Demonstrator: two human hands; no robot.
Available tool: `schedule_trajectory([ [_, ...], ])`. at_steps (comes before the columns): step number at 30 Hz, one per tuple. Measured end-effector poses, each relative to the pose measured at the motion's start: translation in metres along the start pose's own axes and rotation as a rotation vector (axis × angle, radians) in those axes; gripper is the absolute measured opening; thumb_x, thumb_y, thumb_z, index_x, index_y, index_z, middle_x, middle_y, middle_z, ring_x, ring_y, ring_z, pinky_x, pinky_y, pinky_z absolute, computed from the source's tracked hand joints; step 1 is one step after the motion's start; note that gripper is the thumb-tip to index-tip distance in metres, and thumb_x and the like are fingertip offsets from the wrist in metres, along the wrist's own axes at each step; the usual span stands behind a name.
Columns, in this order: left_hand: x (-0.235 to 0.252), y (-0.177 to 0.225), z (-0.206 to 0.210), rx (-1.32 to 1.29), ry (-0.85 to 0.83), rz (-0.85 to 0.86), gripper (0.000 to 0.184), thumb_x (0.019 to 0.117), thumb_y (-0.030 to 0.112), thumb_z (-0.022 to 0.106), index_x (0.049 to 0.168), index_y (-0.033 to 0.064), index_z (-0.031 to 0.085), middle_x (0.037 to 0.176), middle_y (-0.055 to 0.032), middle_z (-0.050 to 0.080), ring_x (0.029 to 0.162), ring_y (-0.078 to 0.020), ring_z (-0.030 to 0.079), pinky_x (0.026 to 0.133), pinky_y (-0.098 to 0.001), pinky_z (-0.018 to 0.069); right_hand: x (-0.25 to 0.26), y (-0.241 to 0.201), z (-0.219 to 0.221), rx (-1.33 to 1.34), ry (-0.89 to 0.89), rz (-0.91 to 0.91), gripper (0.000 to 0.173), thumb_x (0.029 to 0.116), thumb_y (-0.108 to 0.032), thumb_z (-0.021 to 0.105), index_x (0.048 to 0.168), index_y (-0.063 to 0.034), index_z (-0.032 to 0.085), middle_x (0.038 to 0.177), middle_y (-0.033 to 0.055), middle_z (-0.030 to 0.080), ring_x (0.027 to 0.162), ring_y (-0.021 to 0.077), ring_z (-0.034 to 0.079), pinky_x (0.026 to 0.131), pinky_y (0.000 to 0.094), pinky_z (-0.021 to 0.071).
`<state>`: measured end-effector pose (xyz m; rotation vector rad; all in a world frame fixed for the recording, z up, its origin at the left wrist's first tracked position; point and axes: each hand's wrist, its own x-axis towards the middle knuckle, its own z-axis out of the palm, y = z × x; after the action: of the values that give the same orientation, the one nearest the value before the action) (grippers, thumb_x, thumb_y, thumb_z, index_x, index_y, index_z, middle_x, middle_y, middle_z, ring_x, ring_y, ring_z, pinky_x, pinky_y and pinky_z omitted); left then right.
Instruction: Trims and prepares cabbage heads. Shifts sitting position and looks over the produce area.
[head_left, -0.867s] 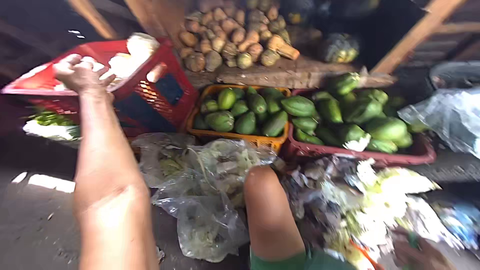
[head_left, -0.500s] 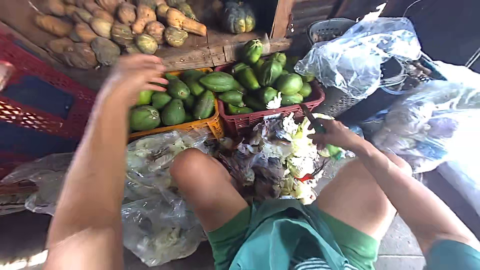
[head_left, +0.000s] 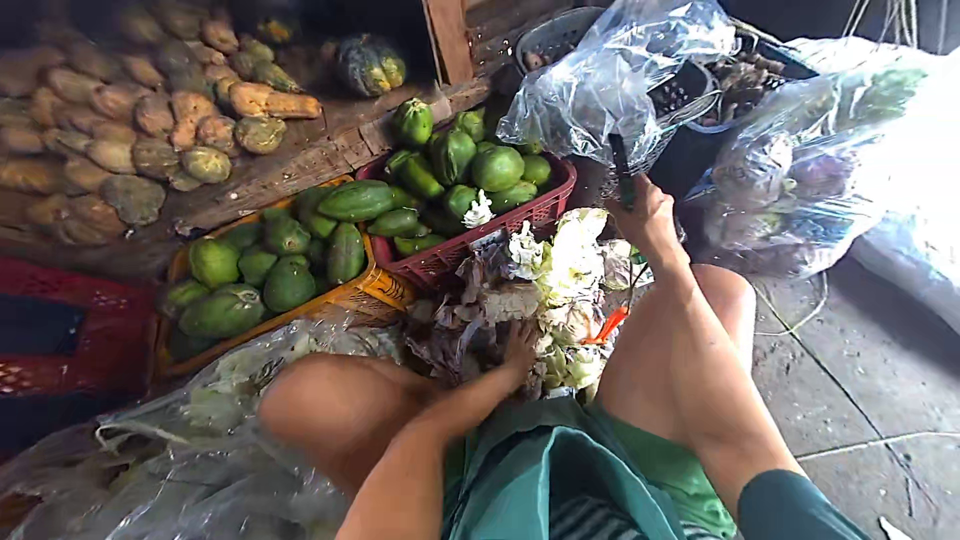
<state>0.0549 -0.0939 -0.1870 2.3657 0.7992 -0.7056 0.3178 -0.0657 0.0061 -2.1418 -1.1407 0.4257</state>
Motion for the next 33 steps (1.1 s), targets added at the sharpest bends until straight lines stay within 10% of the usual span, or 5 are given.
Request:
schedule_trajectory([
  [12,0.0,-0.025,-0.01,0.438,-0.029,0.079,0.059,0.1003,-0.004,0.051,0.153,0.0233,0.048,0.167,-0.0197,0.023,0.151,-0.0537,0.016,0.104,-0.0862,0.0155,-0.019,-0.01,0.042,-0.11,-0.158,-0.25,0.038,0.0985,-0.023,0.069,0.129,-0.0029,0.058,0.096,0.0302,0.067,0.092,0.0526,0.067,0.07,0.0675,0.0524],
  [16,-0.023,-0.031,-0.043,0.048,0.147,0.007,0.093,0.069,0.003,0.087,0.151,0.0282,0.05,0.164,-0.0158,0.031,0.146,-0.0505,0.028,0.104,-0.0787,0.0322,-0.008,0.003,0.052,0.087,-0.19,-0.229,0.038,0.0964,-0.021,0.072,0.127,-0.0016,0.06,0.093,0.027,0.07,0.079,0.0454,0.07,0.07,0.0647,0.0551],
  [20,-0.058,-0.036,-0.096,-0.634,0.398,-0.035,0.111,0.0561,0.006,0.096,0.152,0.0017,0.04,0.148,-0.0234,0.049,0.136,-0.0356,0.05,0.113,-0.0527,0.0437,-0.011,-0.006,0.047,0.391,-0.197,-0.065,0.032,0.0974,-0.017,0.07,0.124,-0.001,0.061,0.104,0.025,0.067,0.079,0.0392,0.069,0.068,0.0598,0.0575],
  [30,-0.124,-0.025,-0.155,-1.484,0.911,0.071,0.112,0.0577,-0.013,0.079,0.154,0.0008,0.024,0.138,-0.0188,0.055,0.119,-0.0206,0.061,0.096,-0.0368,0.0564,-0.054,-0.062,0.07,0.681,-0.647,0.169,0.061,0.1029,-0.05,0.055,0.15,-0.0138,0.044,0.105,0.0069,0.066,0.07,0.0096,0.056,0.059,0.0281,0.0473],
  [33,-0.122,-0.024,-0.148,-1.718,0.94,0.263,0.101,0.0668,0.003,0.071,0.154,0.0055,0.02,0.131,-0.0118,0.057,0.113,-0.0155,0.062,0.091,-0.0359,0.0563,-0.079,-0.059,0.089,0.889,-0.785,0.367,0.042,0.1067,-0.048,0.047,0.141,-0.0257,0.045,0.068,-0.0023,0.051,0.046,0.0044,0.041,0.041,0.0205,0.0382],
])
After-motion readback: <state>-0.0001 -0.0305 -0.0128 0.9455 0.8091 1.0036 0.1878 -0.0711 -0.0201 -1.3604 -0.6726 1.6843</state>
